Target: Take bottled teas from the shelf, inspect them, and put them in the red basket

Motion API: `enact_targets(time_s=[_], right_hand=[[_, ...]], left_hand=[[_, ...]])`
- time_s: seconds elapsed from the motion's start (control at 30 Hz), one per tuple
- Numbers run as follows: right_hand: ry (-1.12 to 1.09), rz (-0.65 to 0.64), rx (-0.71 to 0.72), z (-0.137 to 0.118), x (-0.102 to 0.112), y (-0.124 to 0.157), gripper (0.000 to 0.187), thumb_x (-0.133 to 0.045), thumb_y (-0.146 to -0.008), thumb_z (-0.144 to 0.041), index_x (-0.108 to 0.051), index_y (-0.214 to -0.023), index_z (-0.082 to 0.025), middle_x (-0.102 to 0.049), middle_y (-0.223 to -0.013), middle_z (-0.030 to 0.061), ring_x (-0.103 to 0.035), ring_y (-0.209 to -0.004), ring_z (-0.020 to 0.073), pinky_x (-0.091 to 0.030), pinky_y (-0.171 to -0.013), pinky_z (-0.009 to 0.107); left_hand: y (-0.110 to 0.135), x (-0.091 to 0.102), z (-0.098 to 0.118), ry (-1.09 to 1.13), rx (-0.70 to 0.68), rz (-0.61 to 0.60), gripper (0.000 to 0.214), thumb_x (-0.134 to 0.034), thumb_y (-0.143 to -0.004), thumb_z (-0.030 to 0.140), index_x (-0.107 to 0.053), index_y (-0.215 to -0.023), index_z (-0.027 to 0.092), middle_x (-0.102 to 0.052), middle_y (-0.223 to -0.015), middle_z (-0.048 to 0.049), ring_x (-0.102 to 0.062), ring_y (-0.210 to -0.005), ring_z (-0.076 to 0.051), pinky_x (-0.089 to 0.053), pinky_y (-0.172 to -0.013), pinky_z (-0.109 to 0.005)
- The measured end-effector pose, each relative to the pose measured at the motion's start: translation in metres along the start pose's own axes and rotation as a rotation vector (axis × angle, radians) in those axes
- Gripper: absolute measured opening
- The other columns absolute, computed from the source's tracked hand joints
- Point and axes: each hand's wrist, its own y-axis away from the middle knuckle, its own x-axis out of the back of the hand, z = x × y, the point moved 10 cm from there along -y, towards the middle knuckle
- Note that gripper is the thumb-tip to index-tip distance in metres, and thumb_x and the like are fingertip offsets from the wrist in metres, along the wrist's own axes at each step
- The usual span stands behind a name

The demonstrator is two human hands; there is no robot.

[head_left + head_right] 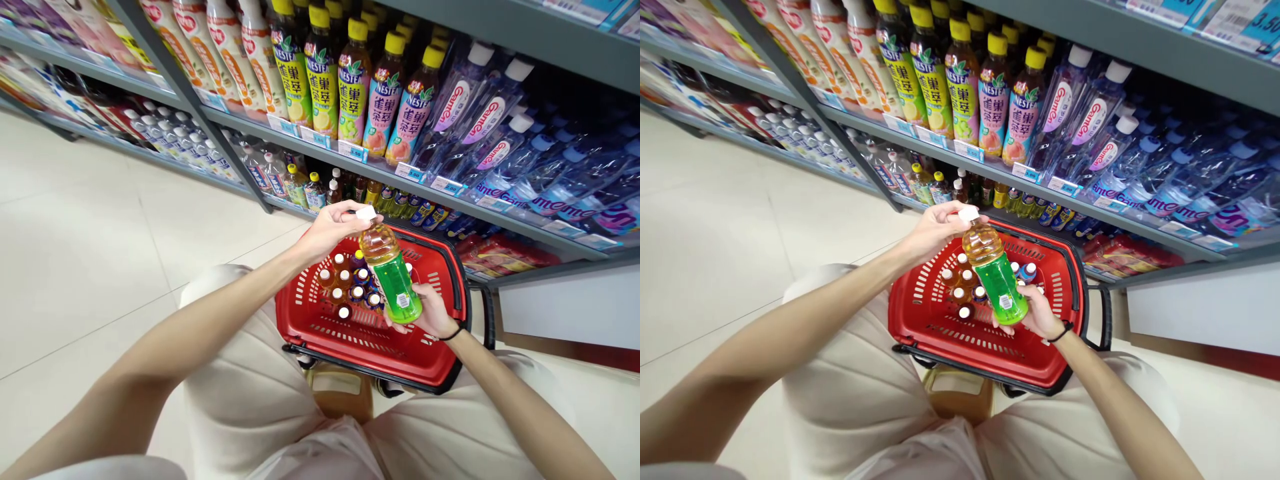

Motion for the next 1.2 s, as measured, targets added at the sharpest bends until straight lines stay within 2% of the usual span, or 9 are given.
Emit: enact_targets(time_s=[0.17,0.37,0.63,0.8,1.0,1.2], right_hand=[[-0.018,-0.026,0.01,-0.0007,-0.0022,0.0,0.053,-0.051,-0.098,-0.062,-0.069,-0.099,-0.012,-0.075,-0.076,0.0115,-0.066,-0.056,0.0209,-0.046,-0.051,0.028],[0.031,-0.005,-0.022,-0.0004,-0.0032,0.001,0.058,-0.048,-0.098,-0.065,-0.07,-0.104,-0.011,-0.077,-0.086,0.0155,-0.062,-0.055,0.0197,-0.045,-0.052,0.03],[0.016,0.0,-0.044,0.0051,0.0003,0.0014,0.06,-0.049,-0.097,-0.067,-0.069,-0.108,-0.011,-0.078,-0.087,0.0157,-0.062,-0.053,0.0197,-0.04,-0.046,0.028],[0.015,0.007,-0.046,0.0055,0.0014,0.0008,0.06,-0.049,-0.097,-0.066,-0.069,-0.109,-0.01,-0.078,-0.088,0.0163,-0.063,-0.053,0.0199,-0.042,-0.048,0.029],[0.039,-0.001,-0.005,0.0018,-0.0003,-0.0004,0.055,-0.048,-0.098,-0.064,-0.068,-0.097,-0.013,-0.073,-0.074,0.0111,-0.063,-0.054,0.0213,-0.045,-0.05,0.03],[0.045,-0.015,-0.032,0.0035,-0.0006,0.0003,0.058,-0.048,-0.098,-0.064,-0.066,-0.112,-0.011,-0.07,-0.071,0.0092,-0.061,-0.052,0.0205,-0.042,-0.052,0.029]], left_hand=[[-0.0002,-0.0002,0.0015,-0.028,0.003,-0.007,0.046,-0.097,-0.07,0.038,-0.074,-0.104,0.015,-0.083,-0.105,-0.0098,-0.081,-0.097,-0.022,-0.06,-0.098,-0.035],[-0.0005,0.0004,-0.0002,-0.035,0.004,0.0,0.046,-0.096,-0.071,0.038,-0.074,-0.104,0.016,-0.083,-0.107,-0.01,-0.08,-0.096,-0.022,-0.06,-0.096,-0.034],[0.0001,0.0004,-0.0005,-0.055,0.012,0.006,0.046,-0.095,-0.071,0.038,-0.074,-0.106,0.016,-0.083,-0.109,-0.0106,-0.08,-0.097,-0.022,-0.06,-0.096,-0.035],[0.0007,-0.0001,-0.0007,-0.043,0.016,0.003,0.046,-0.095,-0.072,0.036,-0.074,-0.107,0.016,-0.083,-0.109,-0.0103,-0.08,-0.098,-0.022,-0.06,-0.097,-0.035],[0.0005,0.0001,-0.0011,-0.035,0.008,-0.003,0.045,-0.095,-0.073,0.037,-0.074,-0.107,0.016,-0.083,-0.109,-0.0101,-0.08,-0.098,-0.022,-0.06,-0.096,-0.034],[0.0,-0.0002,-0.002,-0.027,0.008,-0.013,0.045,-0.096,-0.073,0.036,-0.074,-0.108,0.017,-0.083,-0.108,-0.0102,-0.08,-0.098,-0.022,-0.06,-0.096,-0.035]])
